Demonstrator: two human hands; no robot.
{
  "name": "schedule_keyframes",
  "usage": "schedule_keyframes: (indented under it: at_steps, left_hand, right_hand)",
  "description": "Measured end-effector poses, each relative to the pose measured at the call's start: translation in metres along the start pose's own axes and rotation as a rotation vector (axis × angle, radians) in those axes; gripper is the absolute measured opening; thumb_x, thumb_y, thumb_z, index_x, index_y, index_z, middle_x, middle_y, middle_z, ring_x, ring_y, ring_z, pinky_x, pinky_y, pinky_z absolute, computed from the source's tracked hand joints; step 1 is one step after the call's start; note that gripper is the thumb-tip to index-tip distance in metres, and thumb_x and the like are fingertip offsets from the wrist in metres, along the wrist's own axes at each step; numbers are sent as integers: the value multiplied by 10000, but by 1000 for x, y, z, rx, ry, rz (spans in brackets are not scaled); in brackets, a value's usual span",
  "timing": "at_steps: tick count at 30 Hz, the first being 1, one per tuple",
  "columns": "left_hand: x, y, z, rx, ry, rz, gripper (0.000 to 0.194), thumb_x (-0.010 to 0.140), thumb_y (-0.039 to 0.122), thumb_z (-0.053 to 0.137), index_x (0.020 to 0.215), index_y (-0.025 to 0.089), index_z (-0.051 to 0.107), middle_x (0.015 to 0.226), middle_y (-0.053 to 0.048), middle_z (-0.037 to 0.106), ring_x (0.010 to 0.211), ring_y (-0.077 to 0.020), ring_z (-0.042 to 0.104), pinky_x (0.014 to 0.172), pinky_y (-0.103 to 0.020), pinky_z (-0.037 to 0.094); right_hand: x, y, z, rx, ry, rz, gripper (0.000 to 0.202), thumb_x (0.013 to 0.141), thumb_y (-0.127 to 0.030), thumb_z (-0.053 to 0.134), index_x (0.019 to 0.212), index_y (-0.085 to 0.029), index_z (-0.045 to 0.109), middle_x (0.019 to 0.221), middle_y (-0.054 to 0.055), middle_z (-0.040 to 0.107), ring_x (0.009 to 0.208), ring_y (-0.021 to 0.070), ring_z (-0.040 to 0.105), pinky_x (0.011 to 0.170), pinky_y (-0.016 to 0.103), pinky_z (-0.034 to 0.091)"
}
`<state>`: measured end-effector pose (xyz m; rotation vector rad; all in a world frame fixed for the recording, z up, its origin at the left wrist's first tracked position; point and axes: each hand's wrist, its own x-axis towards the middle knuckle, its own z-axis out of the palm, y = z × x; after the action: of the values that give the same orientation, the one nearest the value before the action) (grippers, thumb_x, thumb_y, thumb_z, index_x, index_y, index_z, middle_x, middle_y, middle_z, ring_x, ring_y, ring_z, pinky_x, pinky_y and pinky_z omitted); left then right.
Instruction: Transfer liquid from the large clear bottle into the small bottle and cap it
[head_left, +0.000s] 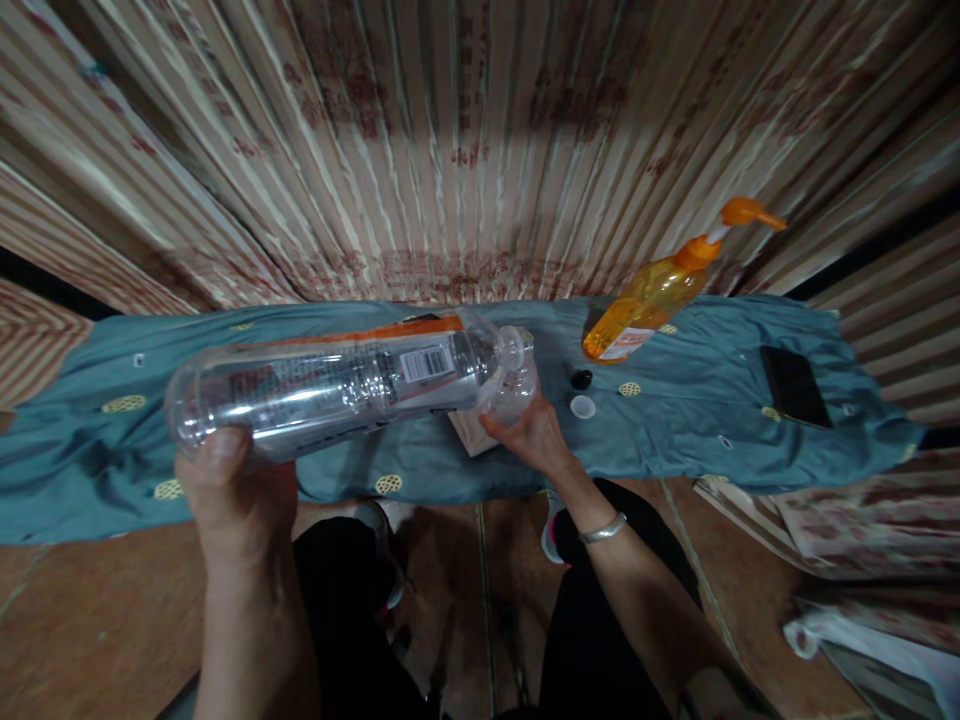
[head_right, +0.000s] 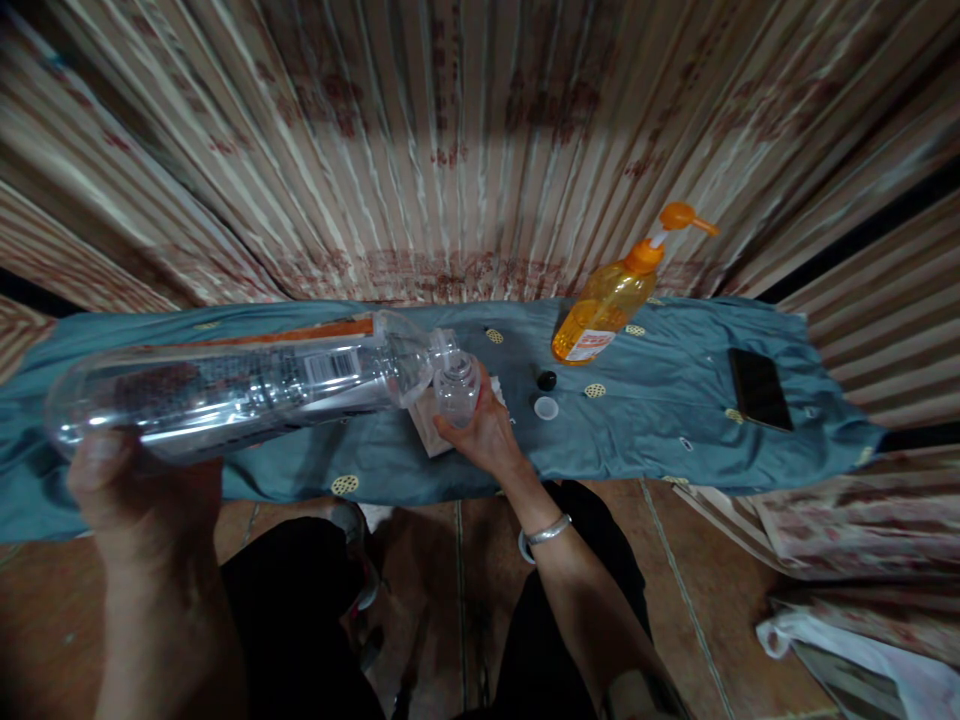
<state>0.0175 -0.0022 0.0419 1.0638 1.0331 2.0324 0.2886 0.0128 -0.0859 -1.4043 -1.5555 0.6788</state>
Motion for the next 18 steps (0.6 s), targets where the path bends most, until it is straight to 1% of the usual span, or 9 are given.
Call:
schedule_keyframes:
  at_steps: [3, 8, 12, 15, 18]
  left_hand:
    - [0, 0, -1, -22, -6, 6, 708, 570, 434, 904, 1258, 338, 769, 1213, -41, 822, 1155, -400, 782, 952, -520, 658]
    - [1, -1, 0, -20, 1, 4, 735, 549, 439, 922, 1259, 332, 762, 1222, -35, 822, 1153, -381, 783, 911, -466, 660]
    - [0, 0, 0, -26, -4, 24, 730, 561, 447, 916, 1266, 325, 767, 1226, -48, 821, 1143, -391, 786, 923, -496, 664]
    - [0, 0, 0, -20, -18, 17, 701, 581, 438, 908, 1261, 335, 771, 1212, -42, 822, 1145, -394, 786, 944, -511, 659]
    - [-1, 0, -1, -20, -14, 7, 700, 575, 431, 912, 1254, 343, 769, 1201, -32, 821, 1148, -390, 784, 951, -499, 651]
  right_hand:
    - [0, 0, 0, -11, 7, 7, 920, 790, -347, 862, 1611, -124, 512, 1492, 233, 737, 1372, 452, 736, 1171, 695, 603]
    - [0, -1, 0, -20, -6, 2, 858, 803, -360, 837, 1567, -110, 536, 1457, 250, 755, 1334, 456, 757, 1142, 700, 622]
    - [0, 0, 2, -9, 21, -12, 860, 796, -359, 828, 1553, -70, 537, 1451, 283, 748, 1345, 474, 747, 1144, 730, 611]
    - [0, 1, 2, -12, 16, -2, 872, 795, -358, 834, 1567, -92, 529, 1457, 272, 745, 1368, 479, 732, 1142, 753, 602]
    - [0, 1, 1, -7, 9, -6, 870, 790, -359, 840, 1565, -107, 535, 1457, 265, 748, 1366, 480, 733, 1148, 748, 602]
